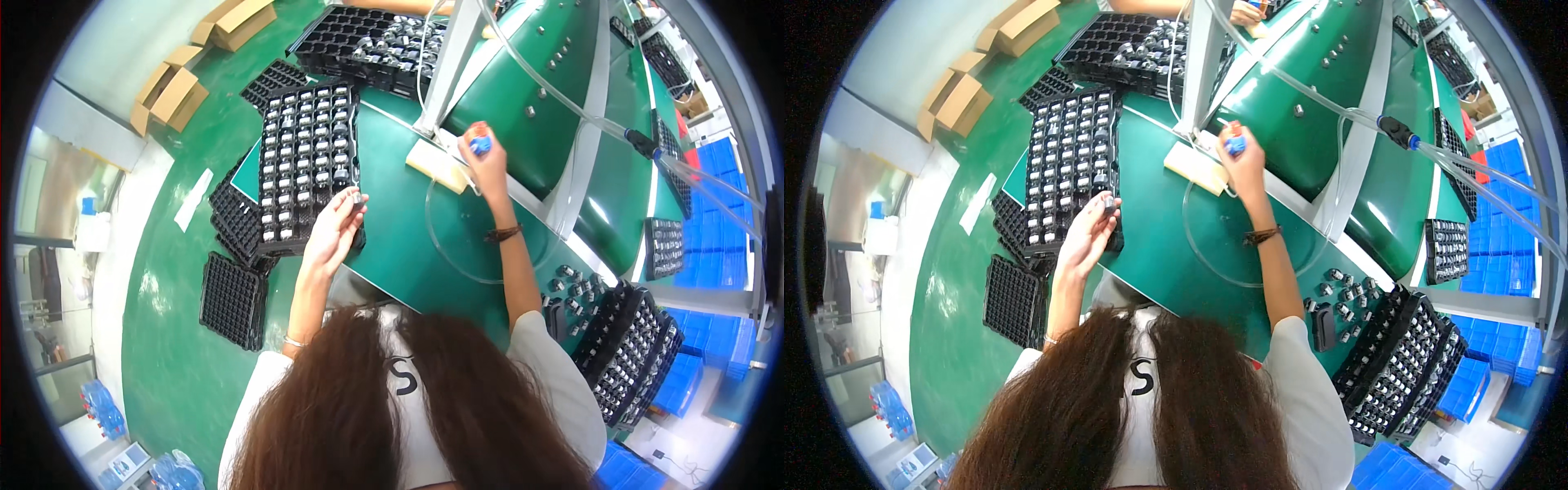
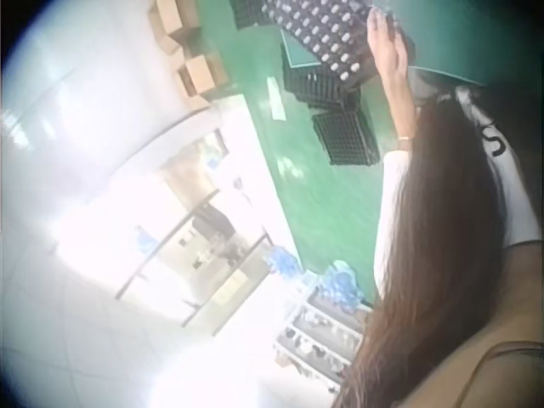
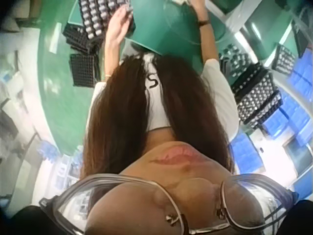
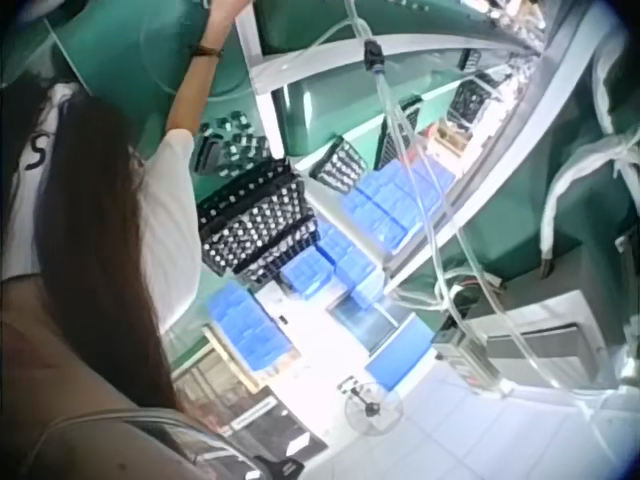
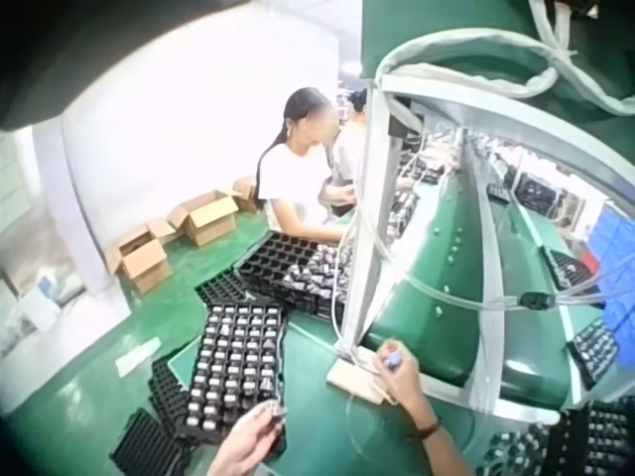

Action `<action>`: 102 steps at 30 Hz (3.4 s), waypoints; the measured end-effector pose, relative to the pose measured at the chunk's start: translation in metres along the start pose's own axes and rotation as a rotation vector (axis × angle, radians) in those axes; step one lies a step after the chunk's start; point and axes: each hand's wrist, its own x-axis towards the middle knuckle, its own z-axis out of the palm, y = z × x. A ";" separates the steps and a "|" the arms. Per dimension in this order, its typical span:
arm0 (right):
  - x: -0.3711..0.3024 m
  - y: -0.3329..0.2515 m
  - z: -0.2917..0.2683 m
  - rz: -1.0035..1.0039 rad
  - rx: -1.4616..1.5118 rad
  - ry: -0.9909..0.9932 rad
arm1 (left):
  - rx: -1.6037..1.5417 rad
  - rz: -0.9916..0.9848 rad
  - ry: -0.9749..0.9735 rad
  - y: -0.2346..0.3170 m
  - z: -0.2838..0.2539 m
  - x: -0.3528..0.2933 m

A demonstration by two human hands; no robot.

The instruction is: Assembling small electronic components by inserting pieces into blue and white housings and organizing them on trays.

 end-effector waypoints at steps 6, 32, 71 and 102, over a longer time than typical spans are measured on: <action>0.058 0.068 -0.073 0.106 -0.417 0.378 | 0.010 0.019 -0.101 0.000 0.013 0.009; -0.049 -0.047 -0.014 0.376 0.652 -0.154 | 0.204 0.126 -0.192 -0.027 0.074 0.009; -0.036 -0.036 0.008 -0.049 -0.337 -0.175 | 1.529 0.749 0.103 0.067 -0.105 -0.054; 0.079 0.105 -0.087 0.167 -0.499 0.316 | -0.148 -0.075 -0.048 -0.022 0.044 0.007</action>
